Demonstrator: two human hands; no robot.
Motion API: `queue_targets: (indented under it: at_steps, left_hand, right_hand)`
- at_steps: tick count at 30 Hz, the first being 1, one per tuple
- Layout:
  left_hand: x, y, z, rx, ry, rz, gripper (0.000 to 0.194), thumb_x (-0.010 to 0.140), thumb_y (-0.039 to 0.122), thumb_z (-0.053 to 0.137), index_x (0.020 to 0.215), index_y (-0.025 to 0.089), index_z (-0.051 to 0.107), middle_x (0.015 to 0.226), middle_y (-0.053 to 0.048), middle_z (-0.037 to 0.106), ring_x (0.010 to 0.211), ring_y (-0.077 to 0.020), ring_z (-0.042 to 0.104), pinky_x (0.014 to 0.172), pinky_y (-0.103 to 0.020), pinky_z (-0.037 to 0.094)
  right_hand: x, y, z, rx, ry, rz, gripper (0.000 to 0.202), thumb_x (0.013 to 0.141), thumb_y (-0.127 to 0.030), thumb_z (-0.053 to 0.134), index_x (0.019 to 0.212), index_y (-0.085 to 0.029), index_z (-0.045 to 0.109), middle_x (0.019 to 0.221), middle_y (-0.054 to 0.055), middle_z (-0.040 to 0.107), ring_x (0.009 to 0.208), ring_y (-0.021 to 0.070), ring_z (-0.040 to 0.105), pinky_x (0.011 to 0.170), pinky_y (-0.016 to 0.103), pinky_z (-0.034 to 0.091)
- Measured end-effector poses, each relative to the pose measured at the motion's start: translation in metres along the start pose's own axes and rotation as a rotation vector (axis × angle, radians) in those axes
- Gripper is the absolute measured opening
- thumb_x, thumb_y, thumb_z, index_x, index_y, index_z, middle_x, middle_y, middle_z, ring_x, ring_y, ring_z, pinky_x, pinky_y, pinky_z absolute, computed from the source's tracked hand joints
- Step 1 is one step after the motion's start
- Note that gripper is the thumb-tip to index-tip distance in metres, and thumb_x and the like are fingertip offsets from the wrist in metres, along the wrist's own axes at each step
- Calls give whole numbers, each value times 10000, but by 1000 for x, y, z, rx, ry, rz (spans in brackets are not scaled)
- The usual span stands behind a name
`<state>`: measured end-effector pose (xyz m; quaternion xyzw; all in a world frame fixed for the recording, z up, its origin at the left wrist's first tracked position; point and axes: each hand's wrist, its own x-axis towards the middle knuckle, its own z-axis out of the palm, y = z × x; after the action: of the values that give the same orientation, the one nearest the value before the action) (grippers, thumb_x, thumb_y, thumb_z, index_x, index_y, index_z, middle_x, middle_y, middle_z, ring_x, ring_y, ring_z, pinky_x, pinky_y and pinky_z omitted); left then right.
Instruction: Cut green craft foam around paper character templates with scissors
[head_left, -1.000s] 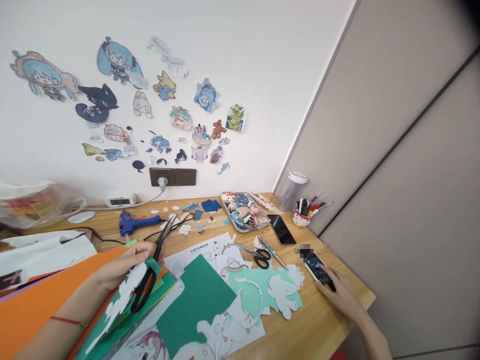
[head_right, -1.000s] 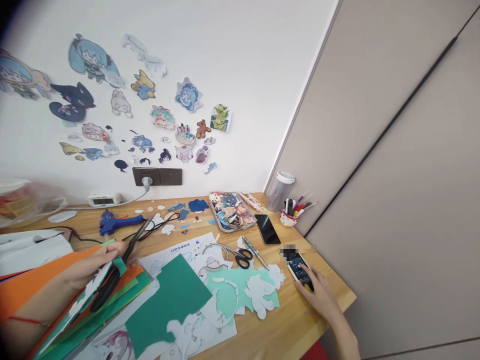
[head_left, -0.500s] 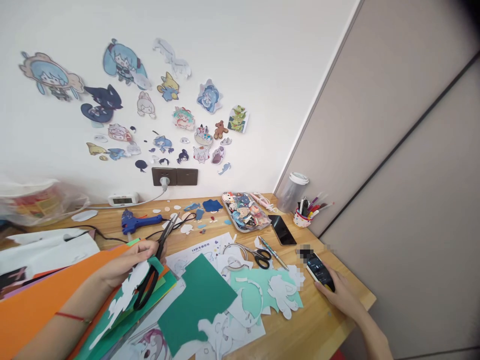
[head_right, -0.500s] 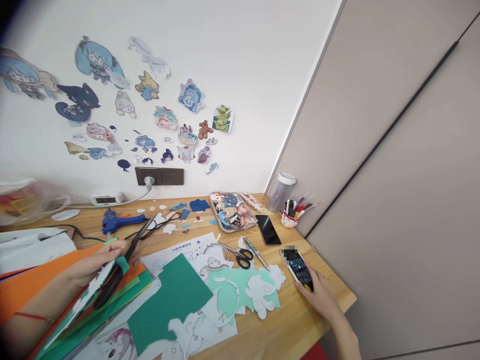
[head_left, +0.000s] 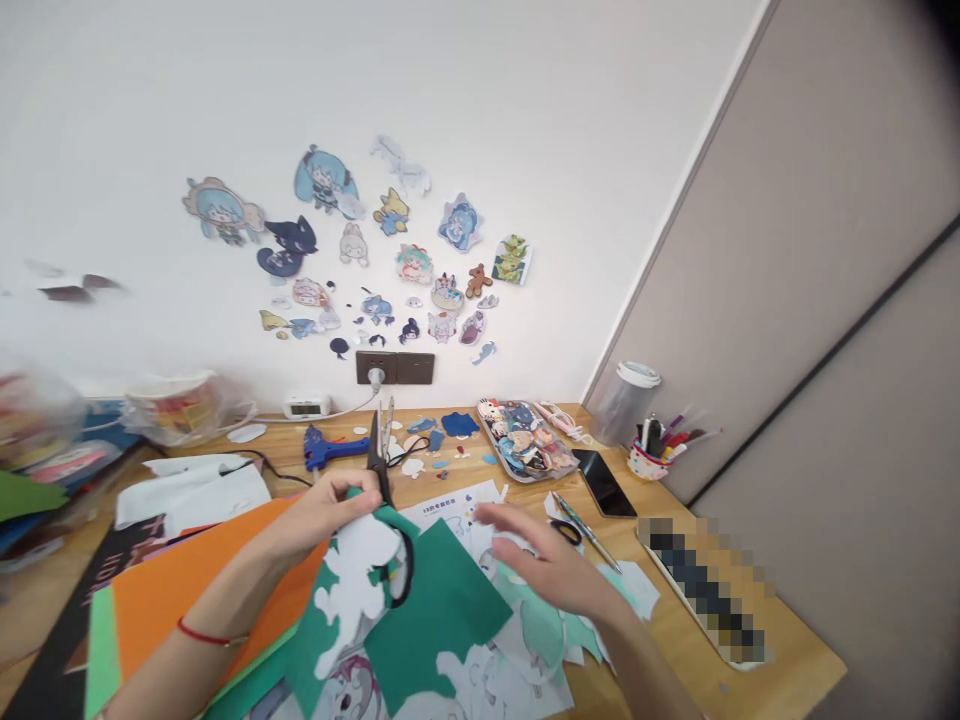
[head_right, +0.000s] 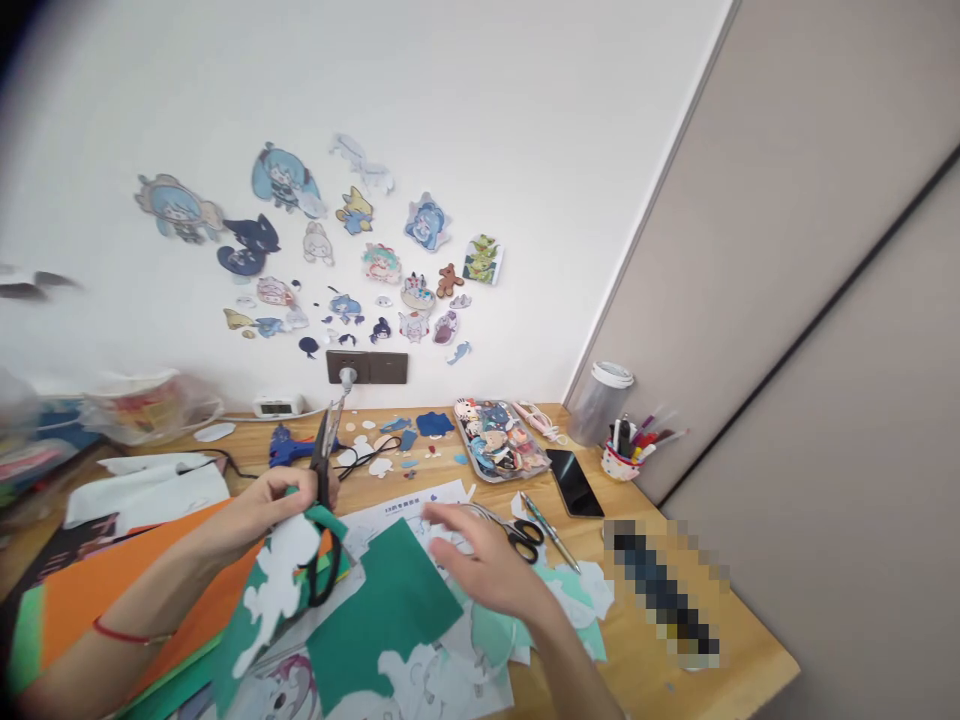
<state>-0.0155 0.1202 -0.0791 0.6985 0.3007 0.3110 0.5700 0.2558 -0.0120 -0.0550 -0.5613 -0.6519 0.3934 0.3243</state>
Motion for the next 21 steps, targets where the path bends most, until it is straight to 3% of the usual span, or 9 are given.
queue_targets:
  at_steps: [2,4,7,9,12,16,21]
  left_hand:
    - [-6,19,7,27,-1,16,473,730,591,630,582,157,516,566,34,470,502,-87,422,458,-205,323]
    - [-13,38,12,64,7,38,446,741,560,630,582,154,533,590,25,482,529,-93,423,472,-204,317]
    - [-23,66,12,155,52,87,347,748,445,666,577,157,574,609,26,493,573,-102,423,523,-209,327]
    - [-28,81,9,231,80,121,280,744,374,686,576,165,606,646,21,522,637,-115,449,602,-216,348]
    - [-32,95,5,318,114,146,263,773,362,654,587,178,621,687,15,536,704,-134,469,678,-229,354]
    - [-35,99,10,367,143,139,294,814,394,596,610,183,604,764,4,539,760,-147,484,692,-234,366]
    - [-36,100,22,417,103,101,269,825,388,591,641,196,628,762,12,538,765,-141,472,711,-229,376]
  right_hand:
    - [30,-30,29,206,-143,-53,421,887,-495,475,1163,-203,603,1147,60,631,1044,187,581,927,332,440]
    - [53,-49,47,365,-193,-54,383,859,-533,492,869,-187,656,851,22,640,836,153,581,770,274,459]
    - [74,-64,56,535,-298,-6,419,727,-550,650,602,-168,530,558,-48,413,528,82,369,488,211,299]
    - [81,-68,56,615,-358,26,405,646,-508,737,600,-162,531,541,-61,355,502,70,294,460,214,223]
    - [86,-70,59,735,-356,66,352,644,-457,748,639,-158,562,584,-41,402,542,81,346,485,210,262]
    - [89,-66,66,831,-318,129,280,673,-406,729,719,-160,603,650,-21,477,585,91,423,503,201,302]
    - [89,-61,66,818,-411,151,350,577,-396,806,748,-132,652,610,-16,532,570,96,475,527,201,340]
